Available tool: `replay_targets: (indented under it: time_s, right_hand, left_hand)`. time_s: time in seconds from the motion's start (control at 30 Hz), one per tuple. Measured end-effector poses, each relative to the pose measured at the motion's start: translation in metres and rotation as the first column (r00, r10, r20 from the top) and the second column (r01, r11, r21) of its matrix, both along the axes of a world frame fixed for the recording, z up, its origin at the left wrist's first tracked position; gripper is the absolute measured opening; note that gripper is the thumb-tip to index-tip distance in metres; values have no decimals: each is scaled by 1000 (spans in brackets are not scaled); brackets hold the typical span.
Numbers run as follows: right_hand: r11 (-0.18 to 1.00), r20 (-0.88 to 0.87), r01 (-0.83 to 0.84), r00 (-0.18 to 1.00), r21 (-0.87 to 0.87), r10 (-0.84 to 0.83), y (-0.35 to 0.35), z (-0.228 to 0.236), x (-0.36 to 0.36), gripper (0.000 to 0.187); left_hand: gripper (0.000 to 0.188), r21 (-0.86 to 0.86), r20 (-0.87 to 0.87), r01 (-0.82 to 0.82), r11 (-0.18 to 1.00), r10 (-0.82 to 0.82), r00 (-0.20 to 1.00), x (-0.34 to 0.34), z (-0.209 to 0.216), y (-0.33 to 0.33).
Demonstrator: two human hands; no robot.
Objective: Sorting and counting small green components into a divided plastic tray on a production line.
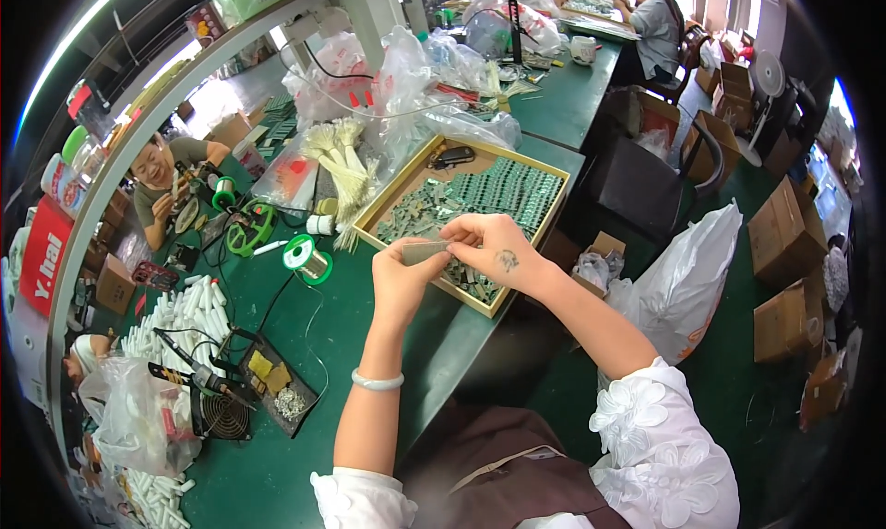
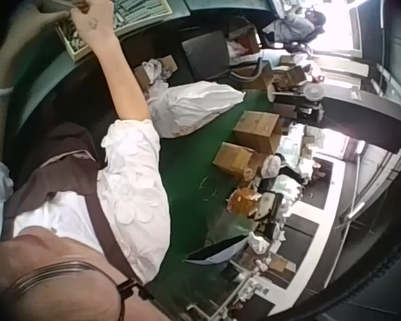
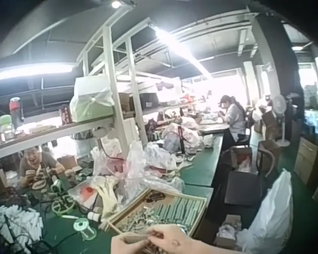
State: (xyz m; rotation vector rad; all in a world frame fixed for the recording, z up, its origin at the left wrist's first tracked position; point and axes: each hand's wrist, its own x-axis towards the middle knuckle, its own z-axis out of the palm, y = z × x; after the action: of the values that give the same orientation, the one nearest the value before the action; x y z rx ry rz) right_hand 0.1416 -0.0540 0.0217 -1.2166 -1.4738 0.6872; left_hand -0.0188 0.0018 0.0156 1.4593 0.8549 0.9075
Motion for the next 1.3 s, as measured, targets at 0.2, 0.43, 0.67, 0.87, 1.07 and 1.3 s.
replay_targets:
  time_s: [0.2, 0.43, 0.67, 0.87, 1.07, 1.3]
  right_hand:
    - [992, 21, 113, 993, -57, -112, -14, 2, 3, 20]
    - [980, 93, 198, 976, -22, -195, -18, -12, 0, 19]
    - [976, -18, 215, 976, -19, -215, -20, -21, 1, 21]
    - [960, 42, 279, 960, 2, -278, -21, -17, -2, 14]
    - [960, 29, 280, 960, -28, -279, -21, -23, -2, 13]
    - [964, 106, 265, 958, 14, -265, -25, -29, 6, 17]
  left_hand:
    - [18, 13, 101, -84, 996, 83, 991, 11, -12, -17]
    - [10, 241, -37, -241, 940, 257, 966, 20, -23, -32]
    - [11, 200, -7, -249, 948, 256, 967, 28, -24, -35]
    - [15, 283, -93, -256, 924, 292, 952, 32, -25, -36]
    - [15, 330, -104, -299, 895, 349, 931, 34, -28, -43]
    - [15, 304, -132, -228, 925, 278, 951, 31, -29, -38]
